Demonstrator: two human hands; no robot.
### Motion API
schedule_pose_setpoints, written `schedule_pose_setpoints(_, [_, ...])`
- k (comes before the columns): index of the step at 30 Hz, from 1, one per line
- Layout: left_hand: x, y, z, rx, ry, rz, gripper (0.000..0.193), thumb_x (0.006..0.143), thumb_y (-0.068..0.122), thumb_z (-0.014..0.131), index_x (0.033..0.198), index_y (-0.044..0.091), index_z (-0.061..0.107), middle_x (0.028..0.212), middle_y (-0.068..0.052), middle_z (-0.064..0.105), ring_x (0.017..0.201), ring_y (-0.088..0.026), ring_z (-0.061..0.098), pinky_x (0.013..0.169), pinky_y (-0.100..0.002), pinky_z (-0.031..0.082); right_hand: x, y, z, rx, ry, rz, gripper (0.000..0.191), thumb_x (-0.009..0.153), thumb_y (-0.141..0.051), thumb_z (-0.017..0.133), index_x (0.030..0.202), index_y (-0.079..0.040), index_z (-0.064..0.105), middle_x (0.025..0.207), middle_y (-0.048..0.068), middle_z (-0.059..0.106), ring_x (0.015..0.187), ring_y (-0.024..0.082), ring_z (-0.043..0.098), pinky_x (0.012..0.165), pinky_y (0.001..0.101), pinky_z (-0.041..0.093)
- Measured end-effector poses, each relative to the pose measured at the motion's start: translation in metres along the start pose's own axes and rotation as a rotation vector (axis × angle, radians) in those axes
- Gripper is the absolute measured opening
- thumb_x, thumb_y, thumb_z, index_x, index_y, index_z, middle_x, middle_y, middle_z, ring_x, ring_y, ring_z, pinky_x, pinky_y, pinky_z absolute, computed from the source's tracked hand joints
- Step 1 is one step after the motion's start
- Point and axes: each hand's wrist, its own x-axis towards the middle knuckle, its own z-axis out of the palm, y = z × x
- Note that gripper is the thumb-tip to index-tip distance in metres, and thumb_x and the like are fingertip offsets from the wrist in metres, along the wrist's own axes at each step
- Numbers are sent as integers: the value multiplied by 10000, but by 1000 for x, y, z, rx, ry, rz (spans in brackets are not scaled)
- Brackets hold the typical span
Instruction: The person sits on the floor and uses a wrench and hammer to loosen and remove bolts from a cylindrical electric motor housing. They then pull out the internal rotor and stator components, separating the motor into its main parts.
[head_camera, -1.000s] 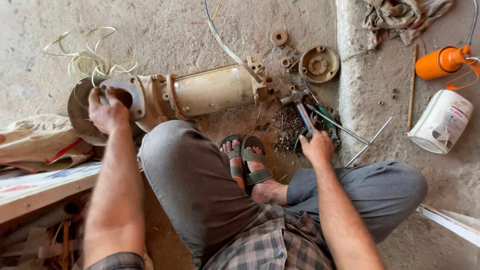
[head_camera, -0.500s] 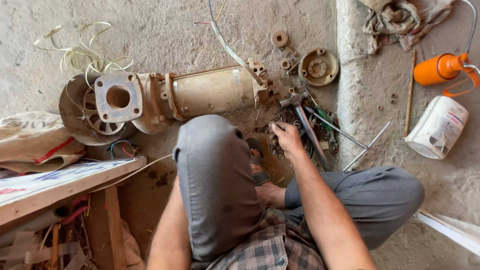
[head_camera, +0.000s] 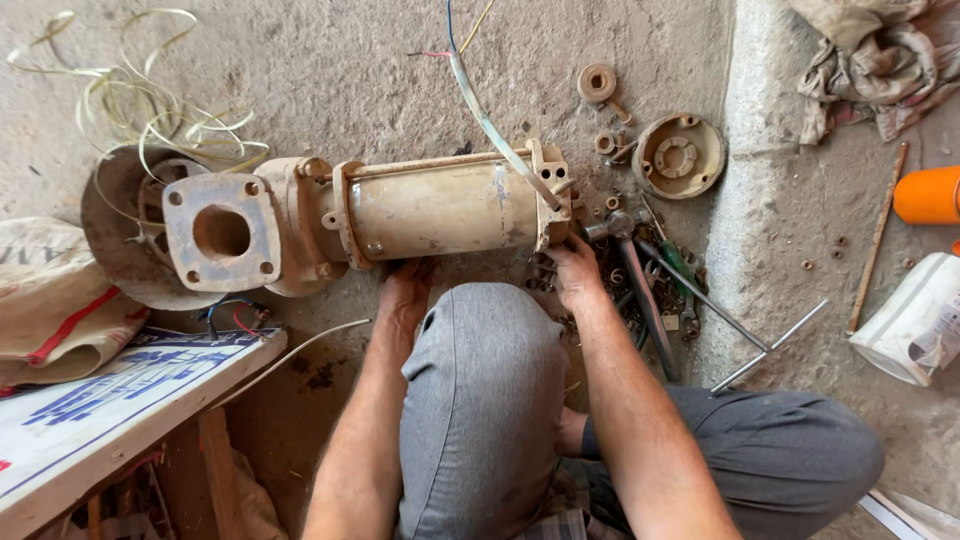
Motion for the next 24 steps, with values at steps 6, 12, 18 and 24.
schedule_pose_setpoints(6, [11,-4,-5,-100,74,47,435,968,-17,600,1353,180,558,1279,-91,660,1143,-314,658,960,-524,561,17,9,-3,19,52,-5,348,855,47,698,1184,-55,650,984,84,725,840,225,717,678,434,605])
schedule_pose_setpoints(12, [19,-10,-3,-109,224,52,465,957,-58,561,1393,101,544,1323,-122,646,1161,-321,655,980,-511,560,16,6,3,-42,164,69,341,902,56,644,1219,-70,665,1049,90,721,907,205,692,737,381,569])
schedule_pose_setpoints(18, [15,-9,7,-113,296,78,508,972,-64,417,1459,72,463,1371,-163,607,1174,-335,658,981,-508,555,19,3,9,34,146,84,360,923,25,596,1267,-77,619,1105,105,701,937,221,684,743,397,591])
schedule_pose_setpoints(24, [-5,5,-5,470,134,258,316,959,6,521,1260,26,617,1153,-168,720,958,-316,730,810,-439,619,12,8,-18,-726,94,-267,272,905,-82,713,1175,-50,728,1124,118,754,1016,257,699,877,422,537])
